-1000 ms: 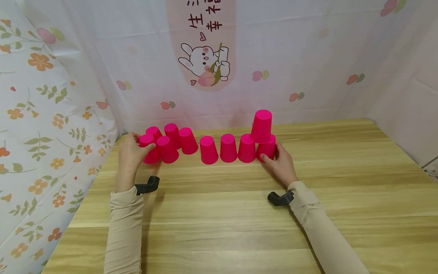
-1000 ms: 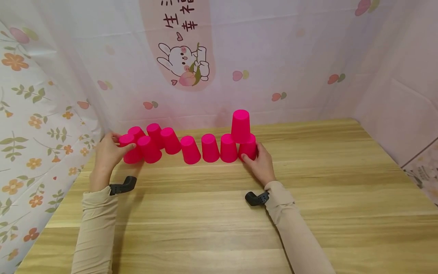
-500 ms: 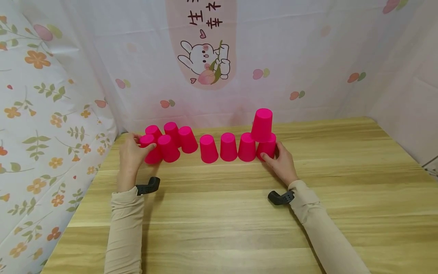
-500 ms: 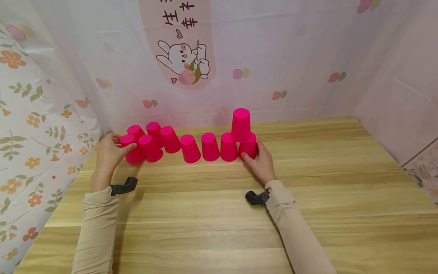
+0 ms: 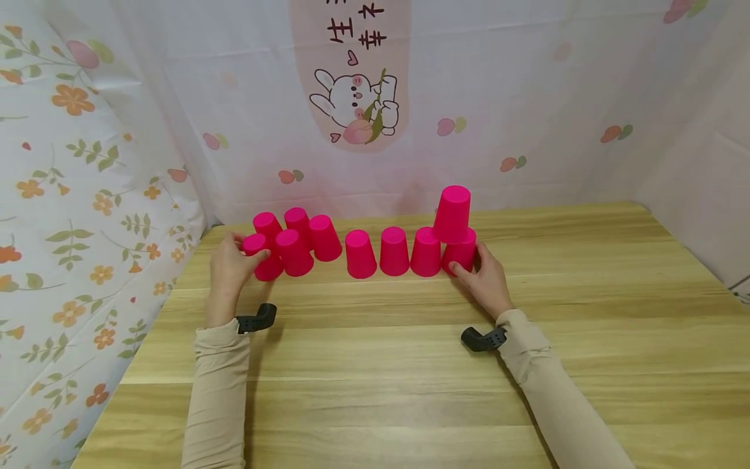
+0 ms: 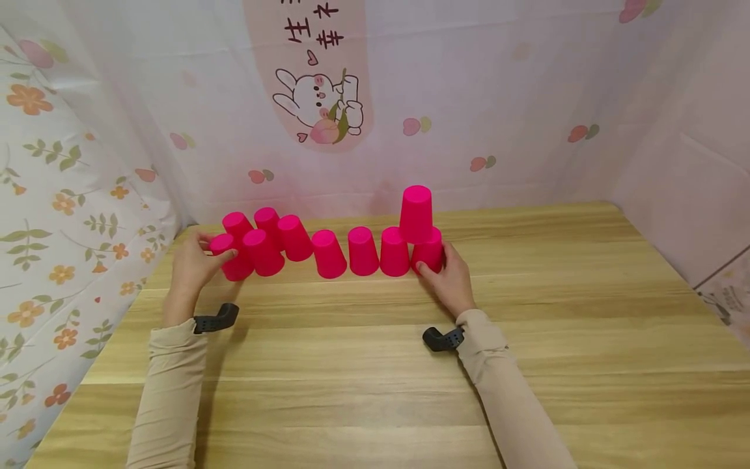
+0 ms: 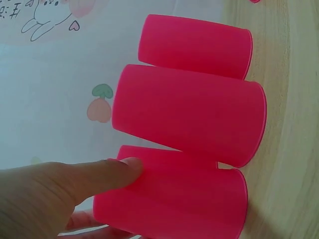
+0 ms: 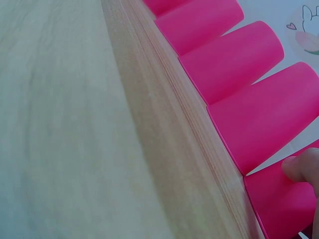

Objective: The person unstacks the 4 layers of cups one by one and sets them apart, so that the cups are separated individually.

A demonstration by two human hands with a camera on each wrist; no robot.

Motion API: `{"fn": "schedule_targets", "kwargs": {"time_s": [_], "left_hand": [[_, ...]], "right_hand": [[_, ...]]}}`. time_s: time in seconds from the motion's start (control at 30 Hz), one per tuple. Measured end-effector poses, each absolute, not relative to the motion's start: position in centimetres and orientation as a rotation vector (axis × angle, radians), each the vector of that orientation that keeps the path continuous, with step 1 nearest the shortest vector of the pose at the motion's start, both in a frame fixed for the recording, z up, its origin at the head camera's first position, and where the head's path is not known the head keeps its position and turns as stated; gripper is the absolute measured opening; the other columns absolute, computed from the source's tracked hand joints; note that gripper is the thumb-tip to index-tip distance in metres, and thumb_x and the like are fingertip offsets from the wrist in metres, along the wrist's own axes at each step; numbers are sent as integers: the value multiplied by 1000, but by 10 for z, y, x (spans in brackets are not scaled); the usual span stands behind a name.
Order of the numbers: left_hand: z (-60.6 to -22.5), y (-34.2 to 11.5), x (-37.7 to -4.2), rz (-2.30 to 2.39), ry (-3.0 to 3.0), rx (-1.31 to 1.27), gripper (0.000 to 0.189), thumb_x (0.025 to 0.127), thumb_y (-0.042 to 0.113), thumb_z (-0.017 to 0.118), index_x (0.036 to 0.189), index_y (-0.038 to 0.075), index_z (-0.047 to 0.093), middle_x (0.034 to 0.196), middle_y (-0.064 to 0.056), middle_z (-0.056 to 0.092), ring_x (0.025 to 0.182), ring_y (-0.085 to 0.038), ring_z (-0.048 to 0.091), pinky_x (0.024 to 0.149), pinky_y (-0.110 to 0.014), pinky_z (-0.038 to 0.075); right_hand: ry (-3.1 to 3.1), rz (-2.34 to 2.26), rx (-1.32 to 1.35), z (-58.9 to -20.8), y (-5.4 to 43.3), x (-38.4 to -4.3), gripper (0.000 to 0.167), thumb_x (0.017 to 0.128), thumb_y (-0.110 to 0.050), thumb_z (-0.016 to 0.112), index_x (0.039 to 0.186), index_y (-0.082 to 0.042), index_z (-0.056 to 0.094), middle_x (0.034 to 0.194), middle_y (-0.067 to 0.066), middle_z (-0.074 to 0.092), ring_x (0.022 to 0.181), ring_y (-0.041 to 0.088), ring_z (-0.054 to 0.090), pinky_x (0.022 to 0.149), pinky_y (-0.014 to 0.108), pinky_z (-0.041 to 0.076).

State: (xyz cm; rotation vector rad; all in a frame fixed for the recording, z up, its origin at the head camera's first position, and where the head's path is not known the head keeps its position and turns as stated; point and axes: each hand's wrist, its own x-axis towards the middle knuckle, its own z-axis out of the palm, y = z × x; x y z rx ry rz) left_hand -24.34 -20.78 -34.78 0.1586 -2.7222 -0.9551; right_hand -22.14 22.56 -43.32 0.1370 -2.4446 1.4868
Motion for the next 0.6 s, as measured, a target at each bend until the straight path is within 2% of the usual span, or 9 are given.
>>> {"fn": "schedule_targets", "kwargs": {"time_s": [0.07, 0.17, 0.27, 0.33, 0.53, 0.6], "left_hand": [[-347, -208, -242, -959, -2739, 165, 56, 82, 20, 68, 121, -11, 42, 112, -30, 54, 95, -42, 52, 79, -48, 44], [-343, -208, -239, -961, -2758, 179, 76, 83, 22, 68, 137, -9, 26, 127, -31, 45, 110, -45, 47, 89, -53, 42], [-335, -206, -236, -960, -2720, 143, 87, 83, 24, 68, 143, -7, 13, 137, -31, 35, 121, -47, 38, 95, -56, 36], [-327, -202, -233, -951, -2666, 97, 85, 83, 24, 68, 143, -7, 16, 138, -30, 34, 121, -46, 39, 96, -56, 36], [-303, -182, -225, -909, -2515, -9, 68, 84, 22, 68, 136, -6, 36, 130, -25, 46, 102, -41, 53, 87, -51, 44], [-298, -175, -224, -916, -2486, -40, 63, 84, 20, 68, 134, -6, 40, 130, -23, 47, 102, -40, 54, 87, -51, 44]], "right_hand": [[-2446, 1478, 134, -433, 226, -222, 53, 85, -16, 68, 129, 0, 42, 121, 18, 53, 111, 32, 52, 93, 44, 43], [-2446, 1481, 135, -434, 225, -222, 54, 85, -16, 67, 129, 0, 42, 120, 19, 53, 109, 32, 52, 93, 44, 43], [-2441, 1489, 145, -434, 225, -222, 54, 85, -16, 67, 130, 1, 43, 120, 19, 54, 109, 32, 52, 92, 43, 43], [-2436, 1484, 150, -435, 225, -223, 54, 84, -16, 68, 129, 1, 43, 120, 19, 54, 108, 32, 53, 92, 43, 43], [-2419, 1478, 165, -435, 228, -223, 54, 84, -15, 68, 130, 0, 43, 120, 18, 53, 109, 32, 53, 92, 44, 43], [-2422, 1480, 163, -435, 228, -223, 55, 84, -15, 68, 130, 0, 42, 120, 18, 53, 109, 32, 53, 92, 44, 43]]}}
